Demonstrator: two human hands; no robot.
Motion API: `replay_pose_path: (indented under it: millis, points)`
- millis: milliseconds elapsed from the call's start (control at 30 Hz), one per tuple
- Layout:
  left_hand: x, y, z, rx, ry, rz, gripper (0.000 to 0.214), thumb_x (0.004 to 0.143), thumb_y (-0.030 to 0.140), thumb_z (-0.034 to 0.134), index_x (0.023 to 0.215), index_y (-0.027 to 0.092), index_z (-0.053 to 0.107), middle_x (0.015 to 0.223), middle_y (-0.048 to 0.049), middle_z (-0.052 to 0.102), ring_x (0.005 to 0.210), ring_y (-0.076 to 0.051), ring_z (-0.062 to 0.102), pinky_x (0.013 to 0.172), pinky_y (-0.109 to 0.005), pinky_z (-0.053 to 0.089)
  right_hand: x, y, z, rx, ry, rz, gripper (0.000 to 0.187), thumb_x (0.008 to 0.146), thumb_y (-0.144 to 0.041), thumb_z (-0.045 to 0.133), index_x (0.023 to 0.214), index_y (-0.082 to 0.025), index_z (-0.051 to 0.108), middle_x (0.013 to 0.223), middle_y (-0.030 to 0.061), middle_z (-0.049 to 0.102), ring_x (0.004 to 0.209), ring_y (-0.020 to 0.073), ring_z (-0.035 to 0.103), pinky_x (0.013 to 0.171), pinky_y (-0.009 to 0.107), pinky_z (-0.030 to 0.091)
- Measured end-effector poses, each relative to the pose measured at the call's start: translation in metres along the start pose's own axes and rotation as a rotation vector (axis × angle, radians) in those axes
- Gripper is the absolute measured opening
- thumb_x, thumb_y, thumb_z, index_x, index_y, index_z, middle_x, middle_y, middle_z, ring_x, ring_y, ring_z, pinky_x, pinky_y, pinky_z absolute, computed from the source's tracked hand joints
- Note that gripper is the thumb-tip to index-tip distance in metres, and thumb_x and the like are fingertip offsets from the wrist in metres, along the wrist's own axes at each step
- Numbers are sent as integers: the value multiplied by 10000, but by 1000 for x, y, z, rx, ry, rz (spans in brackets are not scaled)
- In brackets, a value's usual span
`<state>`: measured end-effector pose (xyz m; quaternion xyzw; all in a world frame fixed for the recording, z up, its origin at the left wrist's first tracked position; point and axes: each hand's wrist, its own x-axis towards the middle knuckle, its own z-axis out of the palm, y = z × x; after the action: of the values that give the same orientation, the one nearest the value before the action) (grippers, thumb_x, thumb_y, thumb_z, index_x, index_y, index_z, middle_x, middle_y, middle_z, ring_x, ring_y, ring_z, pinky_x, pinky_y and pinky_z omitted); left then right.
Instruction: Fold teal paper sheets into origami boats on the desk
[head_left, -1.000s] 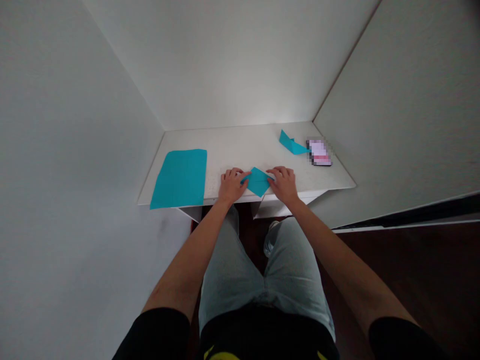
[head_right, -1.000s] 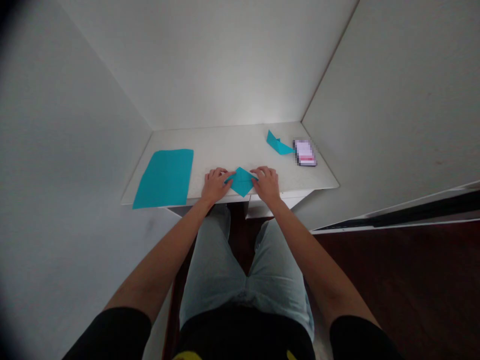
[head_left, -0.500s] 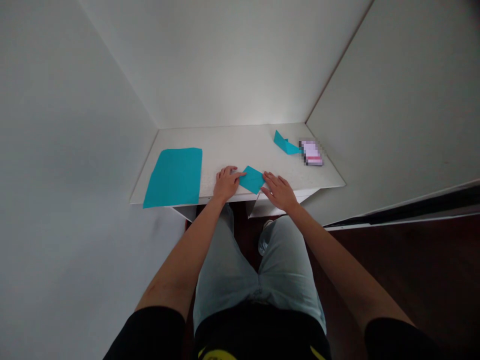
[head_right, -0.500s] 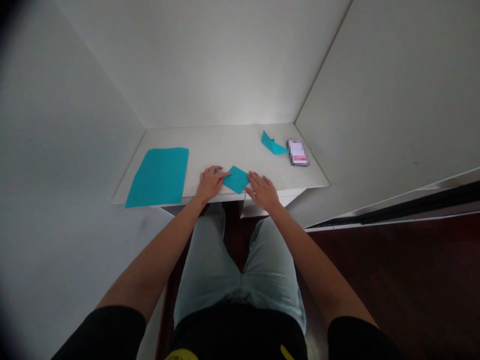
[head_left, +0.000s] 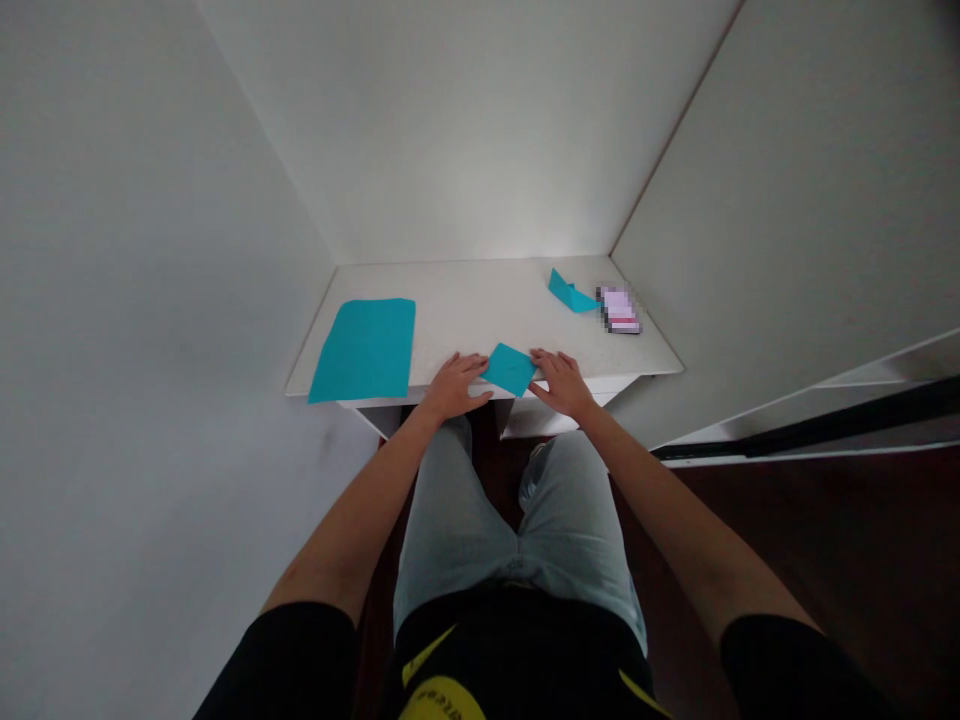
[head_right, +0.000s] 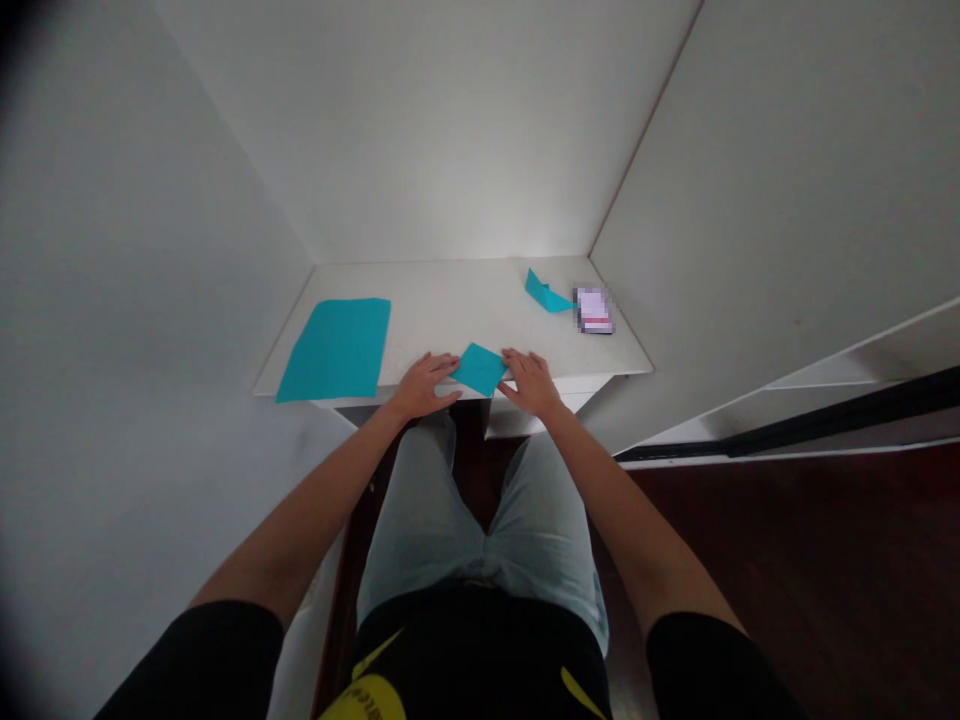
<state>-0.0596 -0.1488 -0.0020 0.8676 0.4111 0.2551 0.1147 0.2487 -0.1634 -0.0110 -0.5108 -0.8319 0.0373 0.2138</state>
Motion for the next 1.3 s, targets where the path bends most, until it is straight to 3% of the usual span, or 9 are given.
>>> replay_pose_path:
  millis: [167, 333, 467, 600, 733, 900, 1100, 1200, 1300]
  points:
    - [-7, 9, -7, -130, 87, -60, 170, 1004, 325, 726, 1100, 254, 848, 1219, -85, 827, 1169, -247, 762, 1107, -432, 562, -6, -12, -11, 132, 81, 34, 246, 1083, -411, 534, 1111, -258, 723, 1327, 124, 781, 1281, 332, 665, 1169, 571, 350]
    - [22, 1, -20, -312, 125, -220, 379, 1029, 516, 683, 855, 207, 816, 911, -61, 781, 846, -207, 714, 833, -335, 563, 21, -11, -23, 453, 196, 145, 359, 1055, -584, 580, 995, -248, 691, 957, 71, 771, 934, 271, 710, 950, 449, 503]
    - [44, -4, -24, -276, 59, -336, 348, 1024, 491, 692, 873, 205, 820, 970, -57, 788, 937, -224, 715, 914, -364, 531, 50, -3, -19, 628, 259, 218, 325, 1006, -573, 633, 1003, -252, 684, 935, 46, 756, 883, 242, 693, 852, 382, 538]
    - [44, -4, -19, -117, 22, -402, 112, 969, 330, 782, 969, 239, 847, 1174, -70, 794, 1185, -282, 701, 1092, -465, 449, 58, 8, -3, 504, 142, 267, 186, 958, -397, 668, 1029, -240, 737, 908, 41, 768, 828, 235, 680, 837, 388, 540]
    - [35, 0, -12, -31, 11, -337, 179, 1009, 316, 732, 1142, 285, 847, 1227, -71, 797, 1223, -302, 680, 1107, -501, 425, 52, 18, 6, 368, 84, 180, 243, 931, -261, 625, 1106, -219, 788, 1013, 90, 787, 927, 275, 694, 915, 437, 542]
    - [26, 6, -11, 74, -36, -126, 377, 1070, 223, 567, 1355, 334, 787, 1368, -42, 789, 1278, -277, 657, 1132, -504, 424, 47, 21, 3, 329, 78, 23, 311, 895, -139, 579, 1066, -242, 818, 1109, 98, 791, 1097, 304, 685, 1043, 495, 494]
    - [18, 6, -10, 165, -160, 118, 500, 1101, 262, 471, 1573, 322, 624, 1652, -1, 595, 1563, -267, 502, 1324, -555, 280, 46, 13, 0, 269, 103, 47, 301, 977, -165, 513, 980, -235, 806, 1136, 97, 824, 1120, 291, 712, 1084, 512, 487]
    - [18, 6, -10, 169, -183, 133, 510, 1139, 342, 409, 1621, 297, 569, 1688, -17, 550, 1615, -257, 450, 1336, -539, 289, 39, -11, 3, 128, 137, 103, 335, 1051, -258, 505, 1221, -219, 792, 1373, 129, 780, 1286, 318, 675, 1124, 535, 471]
    - [20, 6, -9, 150, -199, 107, 516, 1143, 386, 410, 1632, 300, 554, 1683, -25, 557, 1626, -251, 439, 1343, -523, 295, 27, -45, 10, 36, 62, 23, 490, 1140, -418, 425, 1543, -228, 629, 1630, 121, 617, 1513, 313, 553, 1256, 564, 369]
